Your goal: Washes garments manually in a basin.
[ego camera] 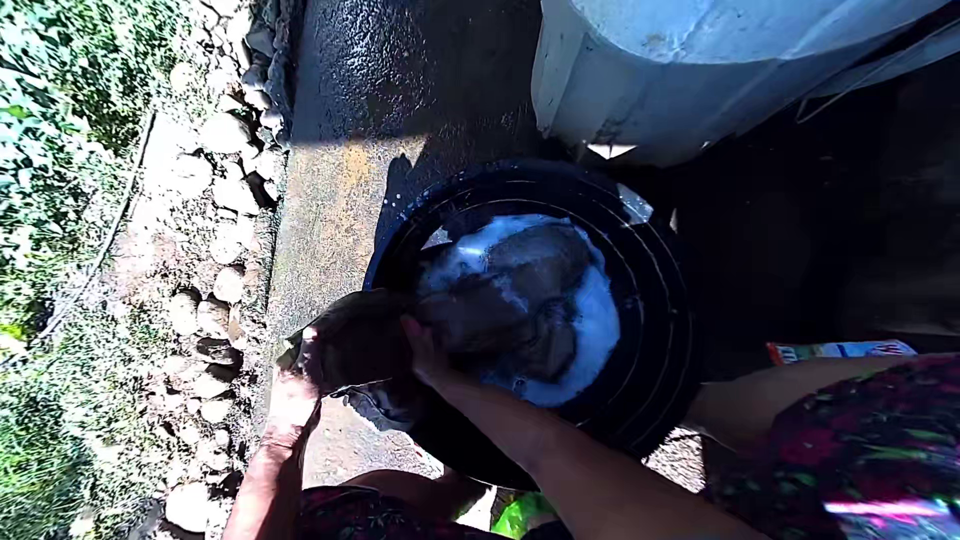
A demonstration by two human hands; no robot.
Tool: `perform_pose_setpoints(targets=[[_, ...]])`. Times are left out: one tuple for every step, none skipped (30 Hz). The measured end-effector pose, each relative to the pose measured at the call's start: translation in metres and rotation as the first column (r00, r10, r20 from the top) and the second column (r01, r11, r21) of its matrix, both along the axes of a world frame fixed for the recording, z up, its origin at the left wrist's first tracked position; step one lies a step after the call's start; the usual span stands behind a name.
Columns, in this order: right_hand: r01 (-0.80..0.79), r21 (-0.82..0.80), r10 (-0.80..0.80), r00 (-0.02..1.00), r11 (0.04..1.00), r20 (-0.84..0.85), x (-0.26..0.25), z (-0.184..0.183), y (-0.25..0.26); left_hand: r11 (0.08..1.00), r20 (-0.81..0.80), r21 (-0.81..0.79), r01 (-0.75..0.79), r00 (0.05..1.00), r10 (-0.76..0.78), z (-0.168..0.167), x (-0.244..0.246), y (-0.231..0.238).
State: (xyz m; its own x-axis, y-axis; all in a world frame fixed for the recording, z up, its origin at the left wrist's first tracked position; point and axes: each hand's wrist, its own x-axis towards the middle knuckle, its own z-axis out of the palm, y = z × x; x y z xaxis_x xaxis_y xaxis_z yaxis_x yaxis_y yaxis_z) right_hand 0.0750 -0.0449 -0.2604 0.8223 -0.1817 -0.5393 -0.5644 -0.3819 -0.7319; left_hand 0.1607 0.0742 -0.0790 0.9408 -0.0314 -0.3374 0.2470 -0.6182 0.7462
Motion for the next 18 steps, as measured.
perform_pose_setpoints(targets=[[-0.050,-0.086,0.043,0.996,0.995,-0.081,-0.009,-0.030,-0.034,0.999,0.043,-0.019,0.028,0.999,-0.027,0.000,0.002,0.007],[-0.062,-0.179,0.039,0.991,0.982,-0.131,-0.021,-0.055,-0.072,0.999,0.037,-0.030,0.044,0.998,-0.043,-0.002,0.002,0.015],[-0.044,-0.254,-0.002,0.984,0.966,-0.177,-0.033,-0.066,-0.106,0.999,-0.010,-0.012,0.044,0.999,-0.044,-0.005,0.002,0.021],[0.003,-0.316,-0.078,0.971,0.949,-0.227,-0.042,-0.068,-0.133,0.999,-0.096,0.021,0.048,0.994,-0.045,-0.008,0.000,0.025],[0.069,-0.357,-0.177,0.944,0.931,-0.277,-0.047,-0.065,-0.150,0.997,-0.201,0.054,0.047,0.979,-0.035,-0.012,-0.004,0.027],[0.180,-0.372,-0.299,0.908,0.911,-0.292,-0.046,-0.058,-0.155,0.996,-0.293,0.063,0.064,0.955,-0.043,-0.017,-0.006,0.028],[0.310,-0.351,-0.412,0.870,0.884,-0.271,-0.038,-0.044,-0.150,0.996,-0.384,0.036,0.080,0.921,-0.060,-0.020,-0.006,0.030],[0.414,-0.287,-0.476,0.857,0.864,-0.199,-0.029,-0.023,-0.134,0.998,-0.448,-0.028,0.053,0.892,-0.060,-0.026,-0.006,0.033],[0.477,-0.184,-0.494,0.867,0.859,-0.060,-0.017,0.000,-0.110,0.995,-0.476,-0.096,-0.030,0.879,-0.019,-0.032,-0.005,0.032],[0.484,-0.042,-0.477,0.871,0.874,0.115,-0.004,0.021,-0.080,0.979,-0.496,-0.153,-0.137,0.867,0.044,-0.038,-0.003,0.028],[0.433,0.086,-0.439,0.857,0.897,0.268,0.007,0.036,-0.045,0.955,-0.522,-0.191,-0.226,0.848,0.097,-0.042,-0.003,0.023],[0.354,0.183,-0.397,0.844,0.917,0.362,0.012,0.043,-0.011,0.938,-0.542,-0.197,-0.285,0.829,0.138,-0.044,-0.004,0.017],[0.265,0.234,-0.340,0.853,0.935,0.395,0.011,0.040,0.016,0.936,-0.542,-0.183,-0.302,0.825,0.160,-0.046,-0.006,0.013],[0.186,0.180,-0.241,0.899,0.966,0.365,0.008,0.026,0.027,0.947,-0.517,-0.152,-0.281,0.840,0.166,-0.047,-0.006,0.009],[0.098,0.032,-0.103,0.955,0.995,0.279,0.002,0.006,0.021,0.960,-0.475,-0.089,-0.264,0.859,0.192,-0.047,-0.005,0.008],[0.013,-0.095,0.000,0.991,0.995,0.133,-0.007,-0.018,-0.002,0.968,-0.441,-0.027,-0.250,0.872,0.213,-0.048,-0.003,0.012],[-0.069,-0.157,0.066,0.997,0.985,-0.027,-0.017,-0.039,-0.038,0.972,-0.420,0.023,-0.233,0.880,0.221,-0.049,-0.002,0.019],[-0.116,-0.191,0.092,0.987,0.975,-0.130,-0.028,-0.059,-0.078,0.975,-0.413,0.062,-0.213,0.884,0.219,-0.051,-0.001,0.026]])
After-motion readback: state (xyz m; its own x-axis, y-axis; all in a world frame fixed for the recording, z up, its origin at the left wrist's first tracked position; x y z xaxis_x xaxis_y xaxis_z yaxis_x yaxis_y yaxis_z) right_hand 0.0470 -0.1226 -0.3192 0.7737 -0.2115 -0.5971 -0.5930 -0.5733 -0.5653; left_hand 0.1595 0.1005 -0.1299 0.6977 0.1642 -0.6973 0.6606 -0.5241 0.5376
